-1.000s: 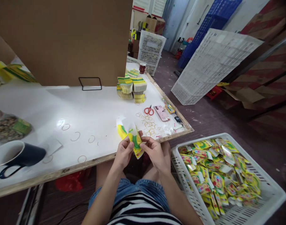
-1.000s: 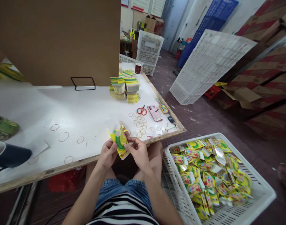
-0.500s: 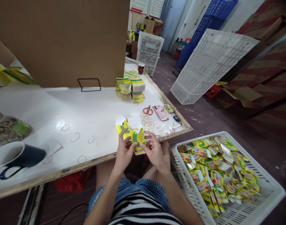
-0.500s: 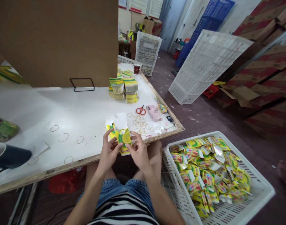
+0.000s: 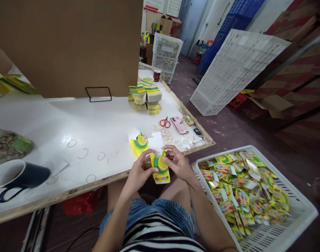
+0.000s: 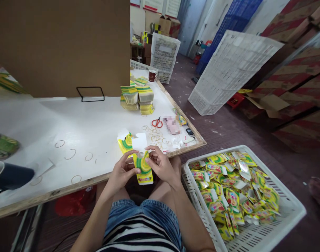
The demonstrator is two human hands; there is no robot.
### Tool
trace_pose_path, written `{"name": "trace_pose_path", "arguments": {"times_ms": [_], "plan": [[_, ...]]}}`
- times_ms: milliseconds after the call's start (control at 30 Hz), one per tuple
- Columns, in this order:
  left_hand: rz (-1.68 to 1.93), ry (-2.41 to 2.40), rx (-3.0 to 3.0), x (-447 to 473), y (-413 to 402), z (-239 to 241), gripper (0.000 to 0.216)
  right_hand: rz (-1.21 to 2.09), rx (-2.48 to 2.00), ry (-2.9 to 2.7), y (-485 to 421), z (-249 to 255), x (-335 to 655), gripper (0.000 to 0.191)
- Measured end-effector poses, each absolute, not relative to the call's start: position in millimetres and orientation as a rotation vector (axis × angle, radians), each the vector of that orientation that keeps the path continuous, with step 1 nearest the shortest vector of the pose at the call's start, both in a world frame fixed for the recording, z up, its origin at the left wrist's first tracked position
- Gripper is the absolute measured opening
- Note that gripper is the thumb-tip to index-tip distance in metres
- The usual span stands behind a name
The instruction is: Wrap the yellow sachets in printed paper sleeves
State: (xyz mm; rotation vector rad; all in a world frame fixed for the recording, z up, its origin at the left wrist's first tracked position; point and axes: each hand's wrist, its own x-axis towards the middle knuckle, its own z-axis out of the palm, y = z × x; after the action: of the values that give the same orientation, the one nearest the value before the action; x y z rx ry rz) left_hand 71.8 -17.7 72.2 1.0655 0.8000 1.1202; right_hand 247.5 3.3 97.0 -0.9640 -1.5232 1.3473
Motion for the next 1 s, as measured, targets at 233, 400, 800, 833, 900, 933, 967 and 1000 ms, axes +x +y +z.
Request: {"name": "trace_pose_path", "arguments": {"times_ms": [233, 400, 800, 833, 900, 933, 967, 1000], "plan": [[1.120, 0.906, 1.152, 82.4, -18.3, 71.9, 0.033, 1.172, -1.043, -1.494, 6.9, 95.1, 251.0, 0.020], [1.145, 0.773, 1.092, 88.4, -18.8, 75.9, 0.066, 1.148, -1.022, -1.281, 9.0, 85.3, 251.1, 0.033], [1.157, 0.964, 1.190, 94.6, -18.6, 72.7, 0.043, 1.194, -1.089, -1.656, 5.1, 103.1, 272.8, 0.032], [1.152, 0.986, 1.213, 95.5, -19.2, 72.3, 0.043, 1.228, -1.132, -1.680, 4.1, 103.9, 272.2, 0.036], [1.133, 1.006, 1.257, 96.5, -20.0, 70.7, 0.044, 1.153, -1.263, -1.748, 3.4, 104.8, 270.5, 0.040], [1.122, 1.002, 1.275, 96.5, -20.1, 69.7, 0.045, 1.065, -1.341, -1.792, 3.6, 105.0, 269.6, 0.038], [1.114, 0.992, 1.286, 96.3, -20.1, 68.9, 0.046, 0.965, -1.416, -1.836, 4.2, 105.1, 268.9, 0.035], [1.112, 0.977, 1.290, 95.9, -19.9, 68.3, 0.047, 0.871, -1.479, -1.877, 5.0, 105.0, 268.2, 0.033]]}}
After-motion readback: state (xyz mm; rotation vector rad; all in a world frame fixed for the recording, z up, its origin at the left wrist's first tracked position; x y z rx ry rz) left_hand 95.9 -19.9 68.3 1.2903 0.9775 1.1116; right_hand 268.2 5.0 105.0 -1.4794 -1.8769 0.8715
